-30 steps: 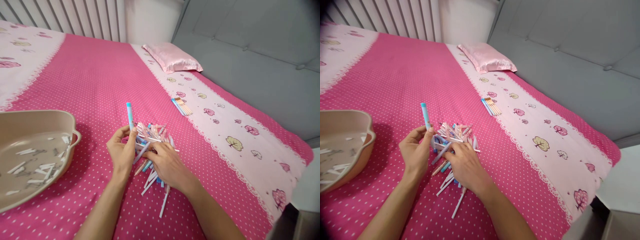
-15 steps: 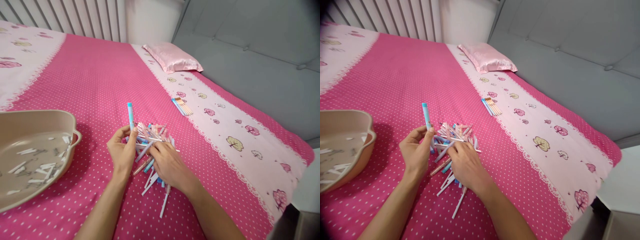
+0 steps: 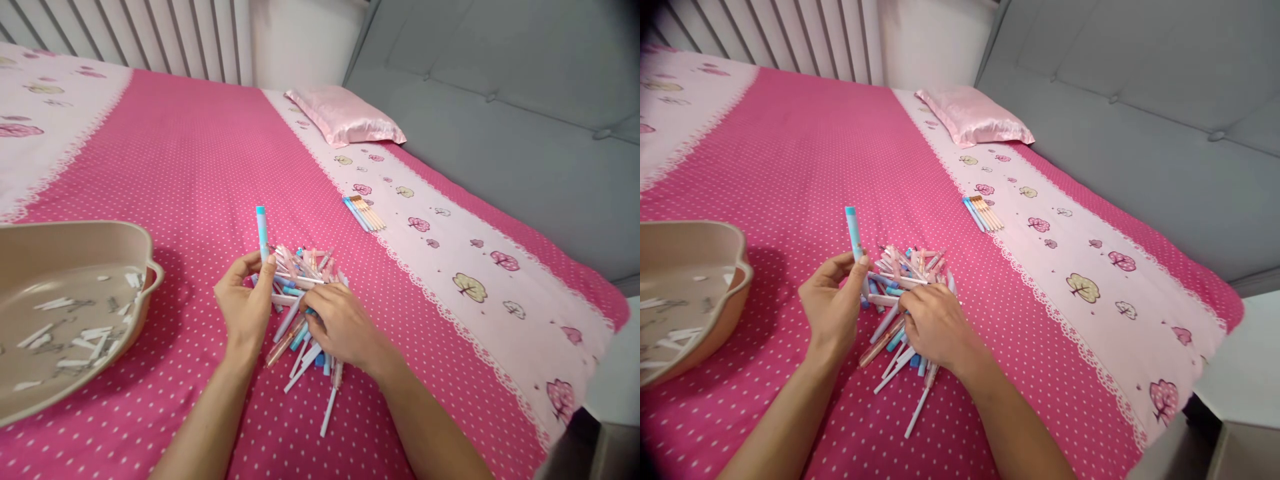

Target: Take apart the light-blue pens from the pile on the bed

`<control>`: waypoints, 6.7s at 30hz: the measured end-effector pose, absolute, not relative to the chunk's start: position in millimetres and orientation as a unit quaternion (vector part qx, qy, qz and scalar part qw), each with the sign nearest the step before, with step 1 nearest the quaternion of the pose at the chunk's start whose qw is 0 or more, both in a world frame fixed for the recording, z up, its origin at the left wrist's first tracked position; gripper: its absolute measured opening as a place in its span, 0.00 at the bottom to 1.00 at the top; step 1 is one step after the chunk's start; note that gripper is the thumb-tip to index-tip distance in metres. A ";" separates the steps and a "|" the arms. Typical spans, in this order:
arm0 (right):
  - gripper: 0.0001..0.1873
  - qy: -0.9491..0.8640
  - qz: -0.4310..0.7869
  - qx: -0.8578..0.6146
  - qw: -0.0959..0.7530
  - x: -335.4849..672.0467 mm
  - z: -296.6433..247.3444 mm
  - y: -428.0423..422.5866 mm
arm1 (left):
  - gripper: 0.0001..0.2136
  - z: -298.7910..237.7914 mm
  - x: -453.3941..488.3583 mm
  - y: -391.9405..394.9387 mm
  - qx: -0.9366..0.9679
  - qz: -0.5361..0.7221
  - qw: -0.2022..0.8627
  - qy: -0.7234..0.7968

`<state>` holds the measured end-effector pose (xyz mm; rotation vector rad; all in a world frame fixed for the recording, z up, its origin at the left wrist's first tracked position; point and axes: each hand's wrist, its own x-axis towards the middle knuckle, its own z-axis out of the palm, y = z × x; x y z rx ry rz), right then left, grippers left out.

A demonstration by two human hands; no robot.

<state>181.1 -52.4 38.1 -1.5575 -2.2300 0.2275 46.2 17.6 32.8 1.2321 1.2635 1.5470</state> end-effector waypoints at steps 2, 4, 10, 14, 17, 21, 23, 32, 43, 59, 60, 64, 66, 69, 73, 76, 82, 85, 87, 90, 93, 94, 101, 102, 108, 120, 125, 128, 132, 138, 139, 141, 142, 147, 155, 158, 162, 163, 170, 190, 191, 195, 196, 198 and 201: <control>0.07 -0.800 0.091 -0.555 0.209 181.9 37.1 -52.2 | 0.13 32.6 46.0 17.6 0.490 0.607 0.382 0.496; 0.06 -0.796 0.104 -0.554 0.220 182.6 36.8 -51.9 | 0.12 32.1 45.9 17.5 0.495 0.607 0.377 0.495; 0.08 -0.715 0.221 -0.543 0.382 189.4 41.0 -48.8 | 0.12 34.5 47.0 15.3 0.513 0.598 0.363 0.497; 0.08 -0.598 0.310 -0.522 0.524 197.0 41.1 -45.0 | 0.10 35.4 46.9 13.2 0.557 0.578 0.332 0.495; 0.08 -0.507 0.330 -0.501 0.619 202.4 38.2 -41.2 | 0.09 31.7 45.7 13.0 0.611 0.555 0.304 0.476; 0.10 -0.396 0.289 -0.493 0.719 208.4 35.6 -37.5 | 0.07 26.6 44.4 13.2 0.695 0.522 0.267 0.415; 0.10 -0.364 0.256 -0.476 0.758 210.2 36.2 -36.9 | 0.06 26.3 44.6 13.1 0.729 0.511 0.249 0.382; 0.08 -0.383 0.138 -0.479 0.777 206.1 40.7 -40.5 | 0.05 28.5 45.7 14.4 0.785 0.482 0.217 0.325; 0.09 -0.435 0.135 -0.454 0.766 200.7 43.6 -43.5 | 0.05 27.5 46.5 15.8 0.780 0.499 0.208 0.315; 0.08 -0.460 0.110 -0.501 0.725 199.4 43.3 -45.1 | 0.05 26.7 47.1 15.3 0.785 0.501 0.206 0.301; 0.08 -0.461 0.108 -0.504 0.723 199.1 43.0 -45.2 | 0.05 26.4 47.0 15.3 0.785 0.500 0.205 0.303; 0.07 -0.461 0.101 -0.515 0.716 198.4 42.3 -45.3 | 0.05 25.2 47.2 15.0 0.785 0.497 0.206 0.307; 0.08 -0.466 0.097 -0.518 0.711 197.9 42.4 -45.7 | 0.05 25.3 47.4 14.6 0.786 0.491 0.211 0.311; 0.16 -0.477 0.102 -0.511 0.708 196.4 44.1 -47.1 | 0.05 26.3 47.0 13.8 0.774 0.492 0.224 0.330; 0.22 -0.489 0.137 -0.509 0.695 194.0 46.7 -48.8 | 0.07 27.2 45.5 12.8 0.714 0.525 0.259 0.384; 0.16 -0.517 0.156 -0.536 0.649 192.1 45.6 -48.4 | 0.08 27.0 45.3 12.0 0.665 0.543 0.298 0.418; 0.15 -0.569 0.185 -0.599 0.532 187.6 38.0 -46.5 | 0.10 27.6 48.0 8.4 0.623 0.544 0.369 0.423; 0.14 -0.576 0.189 -0.619 0.499 186.6 36.7 -46.7 | 0.11 28.1 48.7 7.6 0.617 0.537 0.385 0.427; 0.15 -0.578 0.200 -0.621 0.490 185.9 36.9 -47.1 | 0.11 28.4 48.9 7.7 0.616 0.534 0.387 0.430; 0.14 -0.585 0.202 -0.626 0.474 183.6 37.5 -47.7 | 0.10 29.2 49.4 7.9 0.619 0.535 0.381 0.431; 0.11 -0.589 0.191 -0.634 0.463 180.5 37.2 -47.4 | 0.10 30.0 50.6 7.6 0.613 0.539 0.388 0.429; 0.11 -0.589 0.188 -0.634 0.464 179.6 37.0 -47.1 | 0.11 30.3 51.1 7.5 0.609 0.540 0.393 0.428; 0.06 -0.595 0.173 -0.625 0.476 177.9 37.5 -46.5 | 0.12 30.9 52.8 7.9 0.574 0.559 0.422 0.424; 0.05 -0.595 0.170 -0.626 0.475 177.9 37.8 -46.8 | 0.12 31.1 52.7 8.0 0.571 0.561 0.425 0.423; 0.03 -0.596 0.157 -0.617 0.489 176.2 38.1 -47.8 | 0.12 31.6 52.4 7.6 0.573 0.559 0.432 0.416; 0.03 -0.598 0.147 -0.615 0.493 172.9 36.6 -48.9 | 0.20 41.2 44.8 12.5 0.504 0.612 0.456 0.405; 0.04 -0.605 0.144 -0.614 0.487 174.1 36.9 -48.8 | 0.15 51.2 38.2 20.8 0.413 0.698 0.457 0.366; 0.04 -0.611 0.144 -0.609 0.485 174.1 37.4 -49.0 | 0.13 57.1 35.7 23.7 0.372 0.711 0.477 0.359; 0.04 -0.613 0.145 -0.606 0.485 173.5 37.8 -49.2 | 0.10 61.0 33.1 24.1 0.355 0.710 0.491 0.360; 0.04 -0.615 0.162 -0.594 0.494 172.8 37.7 -49.3 | 0.10 59.8 31.7 25.0 0.346 0.699 0.526 0.340; 0.04 -0.614 0.164 -0.593 0.495 172.6 37.6 -49.3 | 0.10 59.7 32.0 25.2 0.340 0.701 0.530 0.335; 0.04 -0.614 0.168 -0.589 0.497 172.4 37.6 -49.4 | 0.10 59.7 32.8 25.3 0.329 0.708 0.534 0.323; 0.04 -0.616 0.169 -0.587 0.497 172.3 37.6 -49.5 | 0.10 59.7 33.3 25.3 0.326 0.711 0.536 0.318; 0.04 -0.621 0.179 -0.579 0.497 172.5 38.4 -50.2 | 0.10 59.2 34.6 25.6 0.323 0.713 0.548 0.294; 0.04 -0.627 0.188 -0.566 0.502 172.5 38.3 -50.4 | 0.08 56.9 34.8 26.9 0.295 0.711 0.572 0.283; 0.04 -0.626 0.187 -0.565 0.504 172.2 38.4 -50.1 | 0.09 56.6 34.7 26.7 0.296 0.708 0.577 0.278; 0.04 -0.626 0.192 -0.564 0.504 172.4 38.9 -50.5 | 0.09 56.3 33.7 27.0 0.294 0.704 0.587 0.270; 0.04 -0.625 0.193 -0.564 0.504 172.6 38.8 -50.6 | 0.09 56.3 33.5 27.0 0.292 0.704 0.589 0.270; 0.04 -0.619 0.185 -0.563 0.515 172.9 38.9 -50.0 | 0.12 57.3 34.2 25.5 0.300 0.693 0.590 0.288; 0.14 -0.438 0.066 -0.691 0.571 226.6 31.0 -30.3 | 0.17 46.3 28.8 32.0 0.291 0.693 0.560 0.349; 0.15 -0.427 0.053 -0.707 0.561 233.1 29.2 -25.9 | 0.17 46.3 28.6 32.0 0.290 0.693 0.558 0.352; 0.18 -0.392 0.023 -0.757 0.523 259.5 20.8 -5.5 | 0.16 45.8 27.1 32.3 0.292 0.692 0.547 0.370; 0.18 -0.384 0.018 -0.766 0.514 265.9 18.5 -0.2 | 0.16 45.4 26.7 32.6 0.294 0.691 0.544 0.374; 0.18 -0.370 0.009 -0.788 0.491 277.7 14.1 10.5 | 0.16 44.3 25.9 33.3 0.294 0.690 0.542 0.378; 0.17 -0.349 -0.002 -0.825 0.445 290.9 7.9 26.1 | 0.15 43.3 25.0 34.2 0.287 0.689 0.545 0.381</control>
